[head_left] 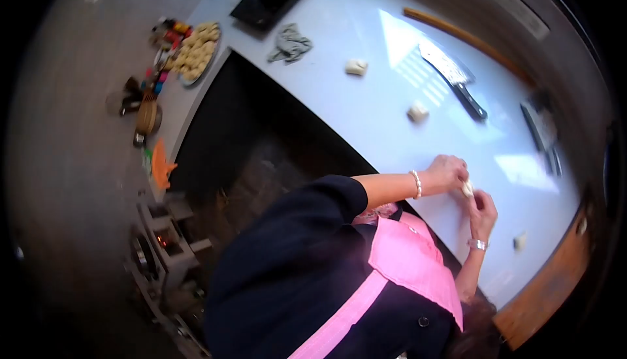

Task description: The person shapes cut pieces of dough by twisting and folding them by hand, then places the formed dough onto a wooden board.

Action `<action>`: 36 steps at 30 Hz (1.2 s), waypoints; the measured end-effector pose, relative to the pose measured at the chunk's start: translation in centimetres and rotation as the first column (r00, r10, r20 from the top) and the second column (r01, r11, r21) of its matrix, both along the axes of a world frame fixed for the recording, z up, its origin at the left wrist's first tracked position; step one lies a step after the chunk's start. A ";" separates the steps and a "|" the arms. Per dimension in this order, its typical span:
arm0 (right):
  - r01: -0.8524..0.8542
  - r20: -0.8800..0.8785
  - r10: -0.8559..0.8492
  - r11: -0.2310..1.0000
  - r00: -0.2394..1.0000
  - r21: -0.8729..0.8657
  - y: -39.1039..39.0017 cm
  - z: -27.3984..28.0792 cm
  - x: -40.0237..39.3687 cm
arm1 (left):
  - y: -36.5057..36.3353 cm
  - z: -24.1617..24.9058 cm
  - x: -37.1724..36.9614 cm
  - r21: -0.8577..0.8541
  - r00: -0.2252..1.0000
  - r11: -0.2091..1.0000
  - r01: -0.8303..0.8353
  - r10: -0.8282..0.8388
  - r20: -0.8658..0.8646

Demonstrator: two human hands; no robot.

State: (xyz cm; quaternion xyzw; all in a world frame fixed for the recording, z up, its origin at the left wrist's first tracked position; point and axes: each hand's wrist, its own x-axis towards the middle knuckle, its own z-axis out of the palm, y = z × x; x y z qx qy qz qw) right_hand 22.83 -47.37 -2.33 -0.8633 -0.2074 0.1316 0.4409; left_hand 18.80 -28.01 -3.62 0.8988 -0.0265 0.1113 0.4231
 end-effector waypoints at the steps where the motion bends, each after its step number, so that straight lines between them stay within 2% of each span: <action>1: 0.093 -0.168 -0.085 0.995 0.982 0.043 -0.1 1.3 0.3 | 0.5 2.2 -0.3 0.000 1.000 1.000 -0.022 0.022 -0.002; 4: -0.005 -0.230 0.060 0.972 0.971 0.234 0.1 6.7 1.2 | 1.5 7.2 -0.2 0.131 0.968 0.991 -0.041 0.006 0.252; 5: -0.028 -0.253 0.077 0.981 0.964 0.194 0.0 7.3 1.7 | 1.7 8.4 -0.2 0.195 0.953 0.979 -0.057 -0.005 0.303; 6: -0.024 -0.282 0.077 0.982 0.956 0.186 0.6 8.3 2.0 | 1.7 8.6 -0.2 0.182 0.959 0.981 -0.069 0.015 0.285; 8: -0.048 -0.233 0.102 0.973 0.967 0.224 1.3 9.2 2.9 | 1.7 8.9 0.2 0.154 0.965 0.984 -0.088 0.046 0.257; 10: -0.041 -0.228 0.111 0.956 0.967 0.291 1.8 11.0 3.0 | 2.3 9.7 0.4 -0.154 0.977 0.988 -0.004 0.037 0.210; 11: -0.020 -0.229 0.097 0.948 0.969 0.318 2.0 12.0 3.0 | 2.7 10.3 0.5 -0.311 0.983 0.949 0.051 0.007 0.184; 12: -0.083 -0.187 0.179 0.899 0.966 0.430 1.9 12.8 3.3 | 2.9 11.3 0.3 -0.575 0.990 0.811 0.108 -0.035 0.138; 13: -0.125 -0.139 0.229 0.843 0.964 0.522 1.4 13.6 3.2 | 3.0 12.8 -0.1 -0.776 0.976 0.596 0.209 -0.077 0.204; 14: -0.113 -0.148 0.255 0.779 0.956 0.617 1.0 13.8 3.1 | 2.9 14.1 -0.6 -0.822 0.966 0.513 0.247 -0.063 0.251; 15: -0.148 -0.065 0.280 0.674 0.958 0.724 0.8 13.8 2.8 | 2.6 15.1 -0.8 -0.794 0.939 0.507 0.336 -0.118 0.322; 16: -0.181 0.006 0.314 0.529 0.949 0.829 2.1 14.2 2.0 | 2.3 15.9 -1.5 -0.873 0.930 0.319 0.368 -0.141 0.341; 17: -0.142 -0.036 0.406 0.401 0.913 0.905 3.1 15.4 1.2 | 1.5 16.1 -1.5 -0.875 0.901 0.213 0.434 -0.120 0.418; 18: -0.113 -0.048 0.456 0.320 0.889 0.941 2.8 15.4 0.4 | 0.3 16.4 -1.7 -0.865 0.872 0.119 0.488 -0.087 0.481; 19: -0.054 -0.096 0.504 0.274 0.858 0.960 3.4 15.5 0.1 | 0.1 16.2 -1.8 -0.888 0.886 0.040 0.458 -0.101 0.453; 20: 0.008 -0.129 0.568 0.211 0.813 0.977 3.7 15.5 0.1 | 0.1 16.1 -1.9 -0.912 0.907 0.046 0.407 -0.134 0.398; 22: 0.024 -0.151 0.547 0.233 0.824 0.972 3.2 15.4 0.0 | -0.2 16.1 -1.8 -0.920 0.907 0.015 0.391 -0.177 0.382; 25: 0.067 -0.195 0.490 0.265 0.850 0.962 2.6 14.4 0.4 | -0.6 14.7 -0.6 -0.945 0.929 0.050 0.323 -0.207 0.306; 28: 0.112 -0.233 0.430 0.287 0.872 0.951 1.3 12.3 1.1 | -1.5 13.1 0.8 -0.972 0.932 -0.004 0.236 -0.284 0.227; 32: 0.162 -0.256 0.365 0.269 0.895 0.950 -0.6 11.1 0.8 | -2.4 11.9 1.5 -0.938 0.941 0.311 0.155 -0.334 0.044; 35: 0.194 -0.281 0.296 0.291 0.913 0.937 -2.1 11.4 0.9 | -3.8 13.2 1.9 -0.728 0.945 0.660 0.184 -0.322 -0.053; 36: 0.216 -0.301 0.272 0.300 0.914 0.929 -2.6 11.4 1.0 | -4.5 13.2 2.2 -0.736 0.949 0.654 0.173 -0.310 -0.052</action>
